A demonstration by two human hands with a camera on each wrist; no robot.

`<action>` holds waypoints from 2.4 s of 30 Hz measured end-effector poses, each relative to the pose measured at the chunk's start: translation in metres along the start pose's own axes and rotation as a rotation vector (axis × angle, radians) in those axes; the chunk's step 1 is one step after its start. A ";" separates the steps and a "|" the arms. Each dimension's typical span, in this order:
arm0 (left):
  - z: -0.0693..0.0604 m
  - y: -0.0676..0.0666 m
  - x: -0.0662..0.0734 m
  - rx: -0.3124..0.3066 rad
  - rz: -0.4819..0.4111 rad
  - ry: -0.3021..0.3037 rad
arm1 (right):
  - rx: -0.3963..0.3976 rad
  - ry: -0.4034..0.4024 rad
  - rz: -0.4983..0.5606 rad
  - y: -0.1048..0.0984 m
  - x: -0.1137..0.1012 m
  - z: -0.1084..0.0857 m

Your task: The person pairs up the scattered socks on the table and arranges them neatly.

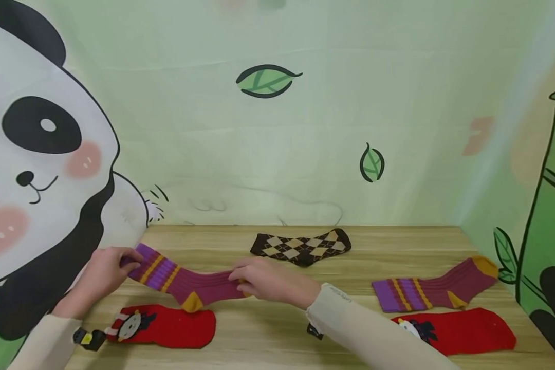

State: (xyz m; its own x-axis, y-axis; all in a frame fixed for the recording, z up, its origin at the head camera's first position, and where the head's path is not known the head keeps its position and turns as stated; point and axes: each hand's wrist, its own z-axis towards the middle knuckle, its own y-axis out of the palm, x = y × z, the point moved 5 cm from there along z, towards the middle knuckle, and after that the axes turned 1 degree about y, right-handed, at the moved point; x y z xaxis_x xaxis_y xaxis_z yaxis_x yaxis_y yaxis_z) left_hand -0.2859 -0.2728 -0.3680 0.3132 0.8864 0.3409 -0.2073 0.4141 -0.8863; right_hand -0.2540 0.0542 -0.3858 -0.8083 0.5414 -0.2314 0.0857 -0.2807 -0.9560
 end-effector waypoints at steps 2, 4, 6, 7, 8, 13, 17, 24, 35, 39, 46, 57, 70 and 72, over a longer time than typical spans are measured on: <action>-0.002 0.000 0.003 0.005 -0.004 0.005 | 0.010 0.003 -0.013 -0.001 0.002 -0.004; -0.003 0.000 0.006 0.005 -0.014 0.013 | 0.021 0.006 -0.015 -0.003 0.003 -0.008; -0.004 0.001 0.009 0.004 -0.024 0.020 | 0.035 0.002 -0.012 -0.006 0.005 -0.013; -0.005 0.001 0.011 0.002 -0.029 0.024 | 0.045 -0.004 -0.011 -0.007 0.006 -0.016; -0.006 0.002 0.013 0.001 -0.033 0.027 | 0.052 -0.008 -0.010 -0.008 0.007 -0.018; -0.009 0.006 0.018 0.007 -0.045 0.046 | 0.096 -0.031 -0.007 -0.013 0.010 -0.029; -0.011 0.010 0.023 -0.005 -0.055 0.044 | 0.116 -0.025 -0.002 -0.015 0.014 -0.038; -0.015 0.011 0.034 -0.018 -0.072 0.048 | 0.181 -0.035 -0.019 -0.021 0.018 -0.053; -0.022 0.023 0.065 0.033 -0.107 0.142 | 0.246 -0.021 0.007 -0.024 0.033 -0.087; -0.024 0.027 0.072 0.040 -0.129 0.132 | 0.247 -0.007 0.002 -0.026 0.037 -0.098; -0.028 0.036 0.084 0.001 -0.159 0.141 | 0.266 -0.011 -0.013 -0.028 0.040 -0.114; -0.034 0.046 0.101 -0.010 -0.236 0.217 | 0.304 -0.027 0.048 -0.032 0.042 -0.136; -0.035 0.063 0.118 -0.084 -0.287 0.268 | 0.203 0.093 0.099 -0.035 0.055 -0.162; -0.035 0.067 0.121 -0.104 -0.294 0.272 | 0.205 0.097 0.089 -0.036 0.056 -0.167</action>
State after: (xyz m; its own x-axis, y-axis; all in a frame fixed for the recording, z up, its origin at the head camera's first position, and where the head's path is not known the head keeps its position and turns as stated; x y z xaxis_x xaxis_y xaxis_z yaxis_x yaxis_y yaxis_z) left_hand -0.2298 -0.1454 -0.3967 0.5812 0.6410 0.5014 0.0176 0.6060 -0.7953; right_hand -0.2053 0.2270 -0.3944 -0.7425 0.5778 -0.3390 0.0260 -0.4808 -0.8765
